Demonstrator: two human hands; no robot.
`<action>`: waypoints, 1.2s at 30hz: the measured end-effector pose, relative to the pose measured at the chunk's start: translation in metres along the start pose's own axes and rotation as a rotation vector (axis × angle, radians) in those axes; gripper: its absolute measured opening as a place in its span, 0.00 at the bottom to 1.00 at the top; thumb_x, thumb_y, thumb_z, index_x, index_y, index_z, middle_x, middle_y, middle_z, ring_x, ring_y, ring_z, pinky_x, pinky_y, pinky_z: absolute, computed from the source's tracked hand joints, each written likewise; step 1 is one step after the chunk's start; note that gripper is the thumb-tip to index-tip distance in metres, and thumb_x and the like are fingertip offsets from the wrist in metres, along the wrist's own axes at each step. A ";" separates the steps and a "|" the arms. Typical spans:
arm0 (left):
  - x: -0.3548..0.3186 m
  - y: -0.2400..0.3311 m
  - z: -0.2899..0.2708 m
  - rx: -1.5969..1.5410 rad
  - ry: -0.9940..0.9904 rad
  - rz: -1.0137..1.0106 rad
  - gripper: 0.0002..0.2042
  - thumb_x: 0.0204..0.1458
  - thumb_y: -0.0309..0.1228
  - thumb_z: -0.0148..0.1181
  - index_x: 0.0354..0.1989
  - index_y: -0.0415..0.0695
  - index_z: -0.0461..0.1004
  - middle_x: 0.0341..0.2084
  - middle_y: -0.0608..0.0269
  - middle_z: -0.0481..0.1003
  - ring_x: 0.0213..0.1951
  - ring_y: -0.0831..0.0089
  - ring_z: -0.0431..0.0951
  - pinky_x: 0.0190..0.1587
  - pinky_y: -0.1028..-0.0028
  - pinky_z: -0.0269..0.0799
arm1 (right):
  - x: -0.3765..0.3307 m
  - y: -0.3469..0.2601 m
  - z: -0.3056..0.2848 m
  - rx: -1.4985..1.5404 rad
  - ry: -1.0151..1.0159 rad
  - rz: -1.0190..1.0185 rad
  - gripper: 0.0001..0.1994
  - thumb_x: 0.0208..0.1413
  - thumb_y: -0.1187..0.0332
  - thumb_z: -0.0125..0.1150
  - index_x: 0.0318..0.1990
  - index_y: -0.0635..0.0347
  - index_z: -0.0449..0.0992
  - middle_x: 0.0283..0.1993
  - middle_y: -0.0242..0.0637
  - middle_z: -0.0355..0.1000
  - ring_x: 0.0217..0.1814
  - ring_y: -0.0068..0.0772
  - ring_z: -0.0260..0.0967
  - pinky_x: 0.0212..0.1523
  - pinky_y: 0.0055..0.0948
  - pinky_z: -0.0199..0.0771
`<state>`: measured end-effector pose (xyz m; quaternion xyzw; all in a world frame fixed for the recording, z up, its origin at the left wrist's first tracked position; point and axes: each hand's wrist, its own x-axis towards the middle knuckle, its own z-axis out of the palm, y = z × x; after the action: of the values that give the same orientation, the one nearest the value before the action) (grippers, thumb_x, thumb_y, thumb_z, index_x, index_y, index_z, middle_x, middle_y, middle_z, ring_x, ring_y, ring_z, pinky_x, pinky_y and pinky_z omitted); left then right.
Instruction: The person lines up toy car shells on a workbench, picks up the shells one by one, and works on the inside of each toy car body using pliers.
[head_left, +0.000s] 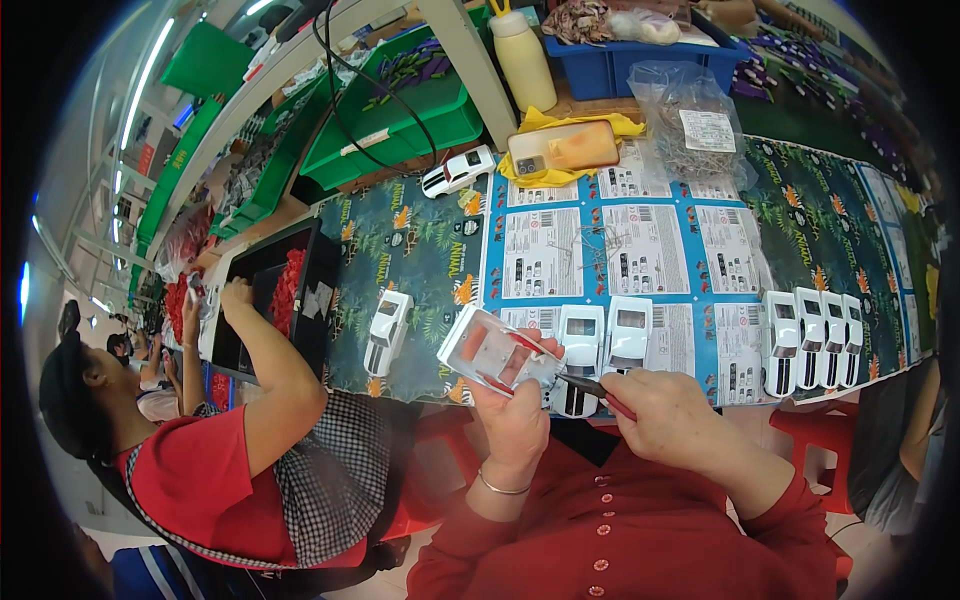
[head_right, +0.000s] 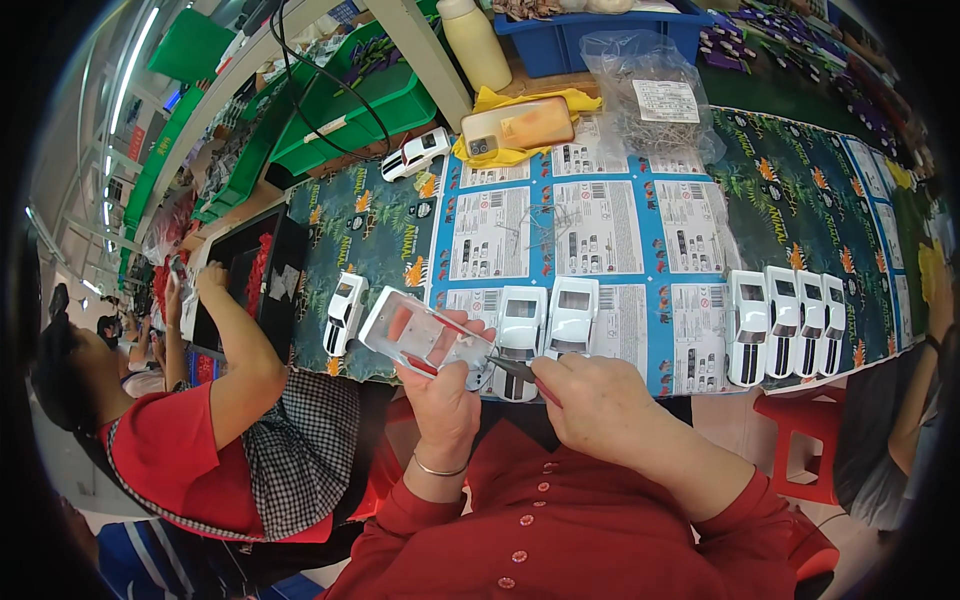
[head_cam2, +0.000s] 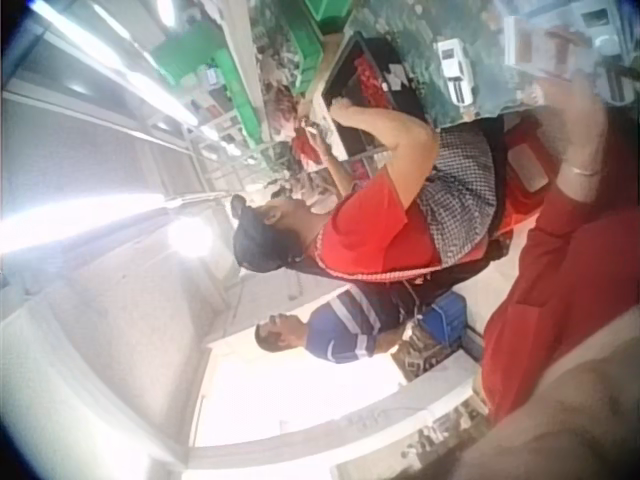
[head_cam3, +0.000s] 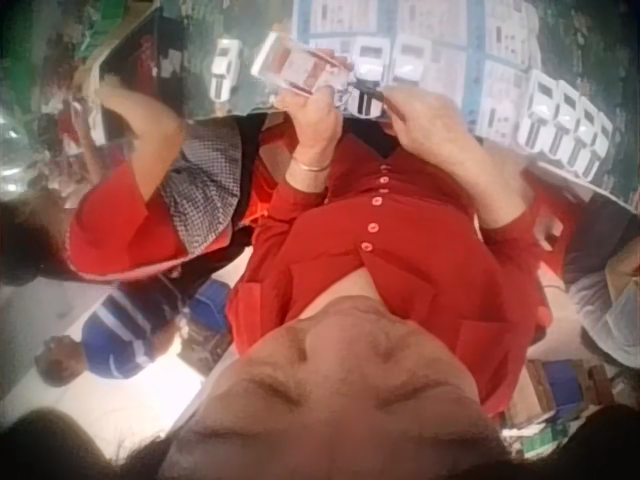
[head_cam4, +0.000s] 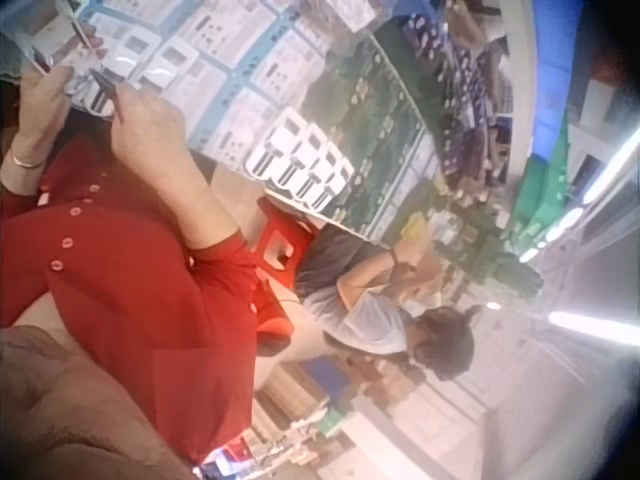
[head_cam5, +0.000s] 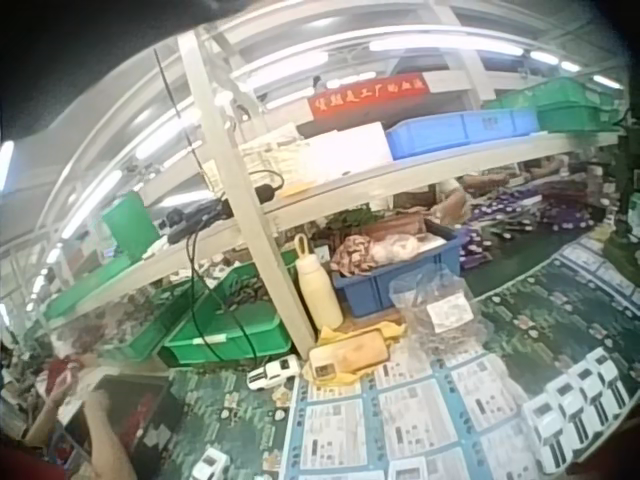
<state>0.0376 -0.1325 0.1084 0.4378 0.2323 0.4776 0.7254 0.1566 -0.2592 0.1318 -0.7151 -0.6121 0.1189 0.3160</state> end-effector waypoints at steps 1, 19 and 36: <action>0.000 -0.003 -0.002 0.038 -0.016 0.009 0.39 0.35 0.09 0.38 0.63 0.48 0.48 0.47 0.47 0.66 0.46 0.57 0.73 0.51 0.52 0.73 | 0.000 0.000 0.001 -0.066 0.000 -0.018 0.08 0.47 0.72 0.58 0.37 0.62 0.72 0.23 0.41 0.69 0.24 0.43 0.71 0.23 0.39 0.71; -0.007 -0.009 -0.014 0.247 -0.176 0.042 0.35 0.37 0.09 0.37 0.61 0.40 0.47 0.48 0.51 0.64 0.50 0.63 0.71 0.52 0.68 0.68 | 0.020 -0.008 -0.021 -0.523 -0.055 -0.323 0.12 0.42 0.68 0.56 0.35 0.64 0.74 0.24 0.35 0.68 0.24 0.33 0.67 0.24 0.30 0.67; -0.008 -0.005 -0.008 0.086 -0.084 -0.043 0.37 0.33 0.08 0.35 0.61 0.41 0.48 0.44 0.48 0.66 0.44 0.62 0.73 0.50 0.63 0.71 | 0.024 -0.011 -0.028 -0.601 -0.115 -0.368 0.13 0.42 0.68 0.56 0.37 0.64 0.74 0.25 0.34 0.67 0.26 0.31 0.66 0.25 0.28 0.66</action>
<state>0.0304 -0.1370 0.0992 0.4833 0.2315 0.4325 0.7251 0.1691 -0.2449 0.1652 -0.6458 -0.7552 -0.0851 0.0728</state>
